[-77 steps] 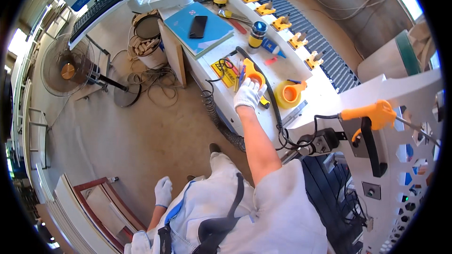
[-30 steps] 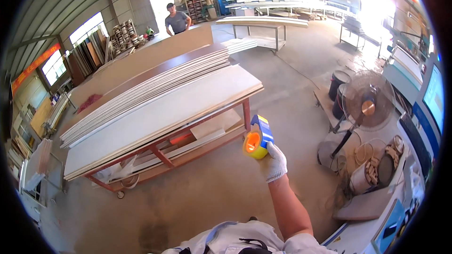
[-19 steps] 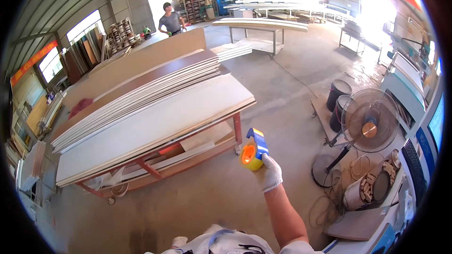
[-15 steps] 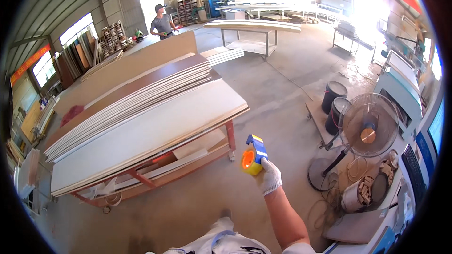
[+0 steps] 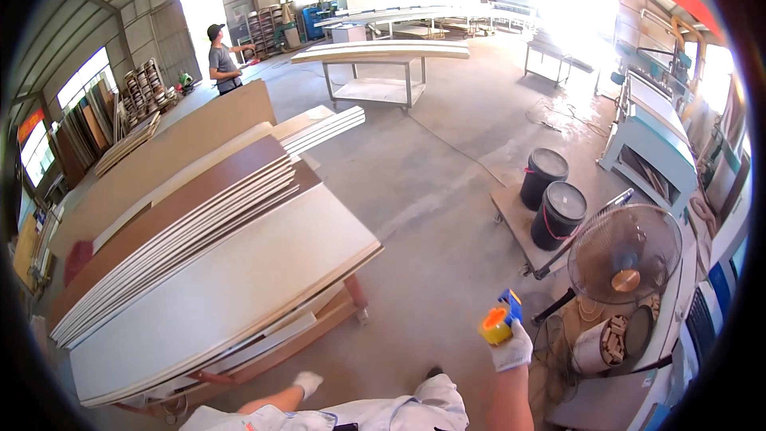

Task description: The person wraps wooden panels with bubble wrap, cuts the wrap with a utility knife, and secures the package using a tape dispenser before placing the dispenser on a shelf.

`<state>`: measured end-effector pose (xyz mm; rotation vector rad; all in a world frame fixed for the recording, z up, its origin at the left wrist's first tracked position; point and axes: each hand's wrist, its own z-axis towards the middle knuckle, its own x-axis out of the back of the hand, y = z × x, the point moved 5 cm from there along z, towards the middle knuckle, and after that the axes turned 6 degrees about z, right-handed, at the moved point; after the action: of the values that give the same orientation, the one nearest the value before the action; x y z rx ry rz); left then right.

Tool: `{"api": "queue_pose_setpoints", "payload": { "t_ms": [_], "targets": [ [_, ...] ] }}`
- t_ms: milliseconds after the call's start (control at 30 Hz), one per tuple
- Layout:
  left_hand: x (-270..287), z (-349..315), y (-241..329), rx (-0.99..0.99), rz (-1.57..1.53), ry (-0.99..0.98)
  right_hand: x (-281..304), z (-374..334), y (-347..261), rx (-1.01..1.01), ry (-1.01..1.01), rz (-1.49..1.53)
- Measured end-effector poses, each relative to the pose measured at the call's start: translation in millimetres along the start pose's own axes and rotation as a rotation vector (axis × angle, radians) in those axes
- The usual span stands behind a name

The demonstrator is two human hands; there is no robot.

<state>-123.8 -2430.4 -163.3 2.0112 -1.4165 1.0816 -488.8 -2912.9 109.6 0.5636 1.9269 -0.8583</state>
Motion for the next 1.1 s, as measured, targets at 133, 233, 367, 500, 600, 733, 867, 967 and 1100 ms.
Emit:
{"api": "queue_pose_setpoints", "payload": {
  "t_ms": [133, 233, 367, 500, 600, 733, 867, 967, 1100],
  "targets": [
    [360.6, 79.2, 74.8, -0.129, -1.252, 0.206, 63.8, 58.5, -67.1, 0.162, 0.297, 0.164],
    [596.0, 40.9, 135.4, -0.857, -1.439, 0.301, 65.2, 137.8, -91.1, 0.152, 0.44, 0.243],
    [796.1, -18.1, 167.2, -1.777, -1.215, 0.424, 11.6, 247.6, -140.9, 0.126, 0.425, 0.172],
    [879.2, 26.4, 156.4, -1.976, -1.153, 0.538, -53.5, 384.7, -171.6, 0.162, 0.345, -0.105],
    [918.1, 77.7, 140.8, -1.972, -1.107, 0.655, -118.2, 477.2, -169.2, 0.048, 0.262, -0.099],
    [969.1, 167.8, 102.5, -2.013, -1.042, 0.77, -141.0, 612.1, -175.5, -0.006, 0.391, -0.168],
    [1016.1, 250.8, 48.4, -2.094, -0.87, 0.951, -169.9, 726.8, -172.7, -0.086, 0.377, -0.213],
    [1047.7, 324.9, 10.1, -1.375, -0.203, 2.081, -200.0, 796.5, -187.8, -0.096, 0.325, -0.196],
    [1102.1, 418.9, -29.1, -1.388, 0.032, 2.35, -221.2, 880.1, -207.4, -0.007, 0.236, -0.088]
  ]
}}
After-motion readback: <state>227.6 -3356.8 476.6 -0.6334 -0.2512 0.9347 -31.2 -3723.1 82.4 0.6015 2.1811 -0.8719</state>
